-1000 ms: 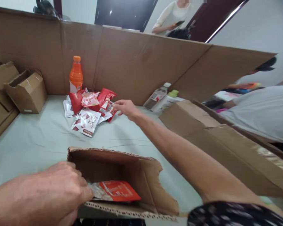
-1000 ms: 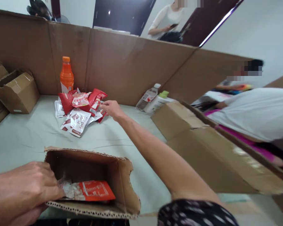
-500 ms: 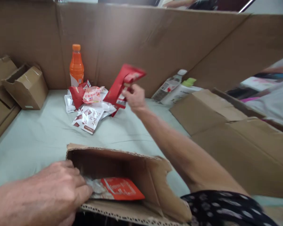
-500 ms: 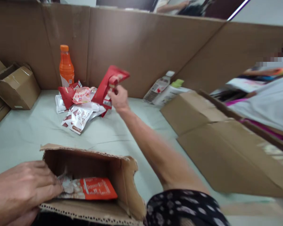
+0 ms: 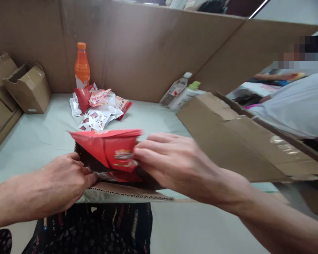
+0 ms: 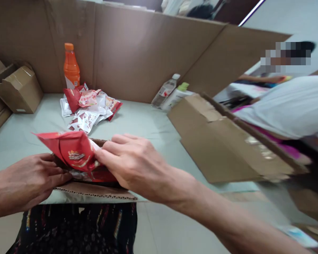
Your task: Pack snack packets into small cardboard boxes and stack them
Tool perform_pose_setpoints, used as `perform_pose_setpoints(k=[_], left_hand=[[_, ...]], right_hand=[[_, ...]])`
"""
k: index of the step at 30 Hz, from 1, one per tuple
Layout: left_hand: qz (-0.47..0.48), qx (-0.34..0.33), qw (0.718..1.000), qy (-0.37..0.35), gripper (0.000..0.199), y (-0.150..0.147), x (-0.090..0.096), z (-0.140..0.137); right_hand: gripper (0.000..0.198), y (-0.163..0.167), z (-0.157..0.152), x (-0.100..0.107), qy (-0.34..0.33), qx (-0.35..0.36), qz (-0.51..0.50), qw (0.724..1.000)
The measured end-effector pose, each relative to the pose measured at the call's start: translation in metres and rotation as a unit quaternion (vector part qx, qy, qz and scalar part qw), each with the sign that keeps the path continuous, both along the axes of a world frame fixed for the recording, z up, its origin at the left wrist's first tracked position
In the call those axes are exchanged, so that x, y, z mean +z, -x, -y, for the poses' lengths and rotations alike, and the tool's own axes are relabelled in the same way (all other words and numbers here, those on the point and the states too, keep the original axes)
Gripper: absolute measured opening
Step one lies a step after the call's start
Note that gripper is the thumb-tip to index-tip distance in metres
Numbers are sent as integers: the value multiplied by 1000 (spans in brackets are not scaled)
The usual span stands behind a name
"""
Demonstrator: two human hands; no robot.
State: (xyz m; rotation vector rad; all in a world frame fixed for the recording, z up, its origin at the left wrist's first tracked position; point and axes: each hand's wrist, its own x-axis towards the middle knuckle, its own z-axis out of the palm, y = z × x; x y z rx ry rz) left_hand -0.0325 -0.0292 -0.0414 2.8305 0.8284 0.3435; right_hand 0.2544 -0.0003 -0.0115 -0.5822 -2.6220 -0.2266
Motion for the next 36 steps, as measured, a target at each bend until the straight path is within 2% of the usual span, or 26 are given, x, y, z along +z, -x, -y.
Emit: perform_pose_setpoints(k=[2, 5, 7, 8, 10, 13, 15, 17, 20, 23, 25, 29, 32, 36], left_hand=[[-21, -26, 999, 14, 36, -1, 2, 1], [-46, -32, 998, 16, 37, -5, 6, 0], [-44, -19, 999, 1, 33, -6, 7, 0], [-37, -12, 999, -12, 30, -5, 7, 1], [-9, -3, 998, -54, 27, 1, 7, 3], [51, 32, 992, -110, 34, 24, 4, 12], [89, 95, 986, -107, 49, 43, -3, 19], [115, 159, 977, -86, 62, 59, -14, 23], [145, 194, 968, -67, 70, 65, -31, 22], [179, 195, 962, -64, 70, 52, -41, 17], [197, 205, 957, -63, 65, 41, -45, 16], [215, 240, 945, -59, 48, 30, -51, 17], [229, 239, 943, -36, 47, 29, -55, 19], [241, 193, 951, -16, 49, 29, -56, 16]], right_hand=[[27, 12, -5, -10, 32, -30, 113, 993], [18, 31, -16, -23, 142, -62, 255, 954], [15, 38, -20, -26, 204, -45, 300, 931], [16, 38, -21, -24, 223, -33, 296, 928], [21, 28, -17, -17, 228, -19, 227, 947], [27, -7, -4, -7, 157, -56, 5, 986], [24, -33, 6, -6, 105, -131, -123, 978], [18, -51, 12, -11, 89, -197, -186, 958], [18, -58, 12, -20, 104, -219, -192, 951], [26, -43, -4, -22, 129, -206, -161, 957], [27, -31, -21, -22, 185, -209, -139, 950], [16, -19, -53, -31, 320, -232, -150, 906], [17, -22, -58, -43, 331, -256, -207, 884], [20, -29, -37, -51, 307, -264, -293, 866]])
